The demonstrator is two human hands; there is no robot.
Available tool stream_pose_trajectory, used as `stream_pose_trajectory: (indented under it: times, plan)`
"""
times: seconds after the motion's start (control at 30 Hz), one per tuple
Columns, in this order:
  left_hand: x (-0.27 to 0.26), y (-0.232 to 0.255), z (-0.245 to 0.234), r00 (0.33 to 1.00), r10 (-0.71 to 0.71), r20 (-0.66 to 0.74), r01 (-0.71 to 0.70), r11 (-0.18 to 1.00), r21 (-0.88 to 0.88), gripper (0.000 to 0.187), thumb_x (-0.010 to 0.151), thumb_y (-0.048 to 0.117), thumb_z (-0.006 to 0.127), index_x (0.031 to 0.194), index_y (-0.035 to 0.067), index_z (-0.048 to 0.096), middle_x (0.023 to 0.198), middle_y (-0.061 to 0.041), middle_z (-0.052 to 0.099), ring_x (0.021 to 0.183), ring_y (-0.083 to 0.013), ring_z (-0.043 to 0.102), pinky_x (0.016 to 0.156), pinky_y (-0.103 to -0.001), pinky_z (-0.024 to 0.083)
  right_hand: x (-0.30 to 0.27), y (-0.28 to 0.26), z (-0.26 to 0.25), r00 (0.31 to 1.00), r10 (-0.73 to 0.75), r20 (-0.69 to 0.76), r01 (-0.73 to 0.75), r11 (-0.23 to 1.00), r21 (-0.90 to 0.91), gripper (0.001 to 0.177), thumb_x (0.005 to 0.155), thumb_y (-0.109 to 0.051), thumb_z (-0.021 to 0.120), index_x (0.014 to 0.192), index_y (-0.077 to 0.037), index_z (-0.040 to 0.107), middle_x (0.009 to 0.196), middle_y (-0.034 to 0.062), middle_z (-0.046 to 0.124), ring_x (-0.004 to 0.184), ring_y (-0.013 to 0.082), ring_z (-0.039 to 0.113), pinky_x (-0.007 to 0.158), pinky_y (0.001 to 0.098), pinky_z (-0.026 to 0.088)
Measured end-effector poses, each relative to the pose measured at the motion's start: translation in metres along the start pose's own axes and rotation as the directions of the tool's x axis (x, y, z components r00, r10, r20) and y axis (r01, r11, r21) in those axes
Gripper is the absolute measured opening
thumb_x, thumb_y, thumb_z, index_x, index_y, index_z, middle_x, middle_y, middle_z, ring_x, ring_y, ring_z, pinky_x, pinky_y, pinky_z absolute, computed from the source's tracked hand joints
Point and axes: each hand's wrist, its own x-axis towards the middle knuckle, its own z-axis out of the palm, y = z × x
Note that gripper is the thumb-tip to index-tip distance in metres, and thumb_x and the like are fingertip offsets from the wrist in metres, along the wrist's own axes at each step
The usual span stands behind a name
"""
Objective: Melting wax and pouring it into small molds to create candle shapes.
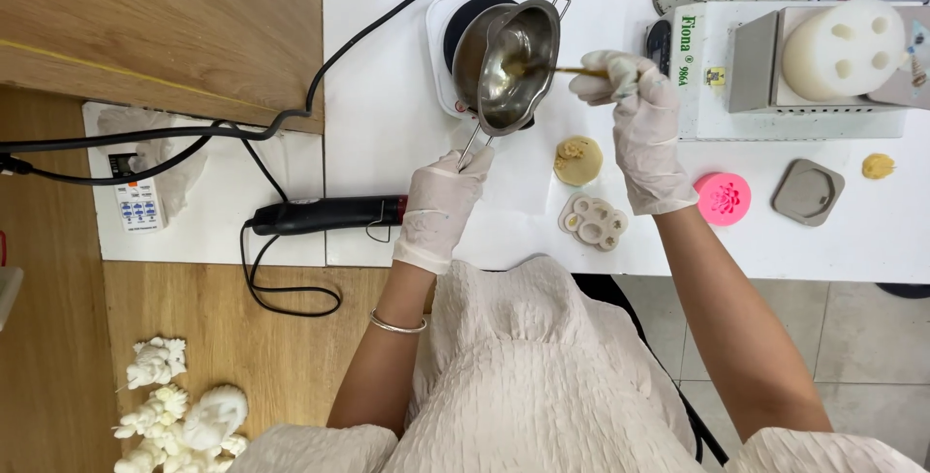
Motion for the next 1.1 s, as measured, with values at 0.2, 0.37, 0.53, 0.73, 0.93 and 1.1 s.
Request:
stream_pose_trajectory:
  times: [0.2,0.37,0.53,0.73,0.93,1.1]
  plan:
    - [0.002,-0.018,0.006,1.0,-0.025,-0.005,0.025,0.997,-0.077,0.034,0.095,0.03,0.072,0.086,-0.003,0.066,0.065,-0.005,0.06,0.061,-0.0109,0.051,0.059,-0.029,0.047,-0.008,0.0,0.006,1.0,-0.022,0.021,0.023,0.999,-0.045,0.034,0.115,-0.022,0.041,0.121,0.004,0.063,0.104,0.0151,0.075,0.093,0.0193,0.071,0.094,0.0357,0.057]
    - [-0.003,-0.001,-0.001,0.999,-0.037,-0.011,0.036,0.994,-0.101,0.034,0.096,0.031,0.071,0.088,-0.002,0.067,0.064,-0.005,0.059,0.061,-0.0107,0.05,0.059,-0.028,0.046,-0.003,0.0,0.004,0.997,-0.077,0.028,0.078,0.996,-0.049,0.036,0.115,-0.028,0.044,0.119,0.003,0.062,0.11,0.0133,0.074,0.098,0.0189,0.072,0.095,0.0348,0.059]
    - [-0.006,0.018,-0.013,1.0,-0.023,-0.012,0.021,0.987,-0.158,0.032,0.096,0.03,0.07,0.089,-0.002,0.069,0.066,-0.006,0.06,0.063,-0.0105,0.049,0.061,-0.028,0.047,-0.005,-0.013,0.013,0.992,-0.111,-0.062,0.096,0.975,-0.202,0.038,0.117,-0.03,0.045,0.122,0.004,0.061,0.106,0.0144,0.074,0.095,0.0172,0.071,0.094,0.0342,0.059]
    - [0.001,0.022,-0.017,1.0,0.002,-0.015,-0.002,1.0,-0.008,0.028,0.098,0.025,0.066,0.092,-0.003,0.068,0.067,-0.005,0.063,0.061,-0.0137,0.055,0.062,-0.03,0.048,-0.015,0.003,0.016,0.994,-0.038,-0.102,0.018,0.98,-0.197,0.04,0.116,-0.032,0.043,0.124,0.003,0.06,0.102,0.0142,0.075,0.091,0.0157,0.071,0.088,0.0305,0.059]
    - [0.012,0.032,-0.018,0.995,-0.056,0.087,0.087,0.905,-0.416,0.018,0.095,0.021,0.065,0.092,0.003,0.067,0.072,0.009,0.059,0.06,-0.0032,0.052,0.049,-0.022,0.038,-0.011,-0.021,0.035,0.999,0.04,0.018,-0.039,0.998,-0.052,0.048,0.112,-0.036,0.052,0.14,0.004,0.052,0.114,0.0143,0.073,0.095,0.015,0.067,0.082,0.0287,0.056]
    - [0.003,0.039,-0.023,0.937,-0.249,0.245,0.348,0.73,-0.589,0.035,0.096,0.036,0.071,0.082,0.005,0.067,0.057,0.01,0.042,0.043,0.0003,0.029,0.038,-0.019,0.02,-0.007,-0.015,0.036,0.945,0.256,-0.204,-0.223,0.96,0.17,0.047,0.103,-0.045,0.047,0.137,-0.011,0.051,0.089,0.0127,0.075,0.069,0.0141,0.068,0.059,0.0264,0.057]
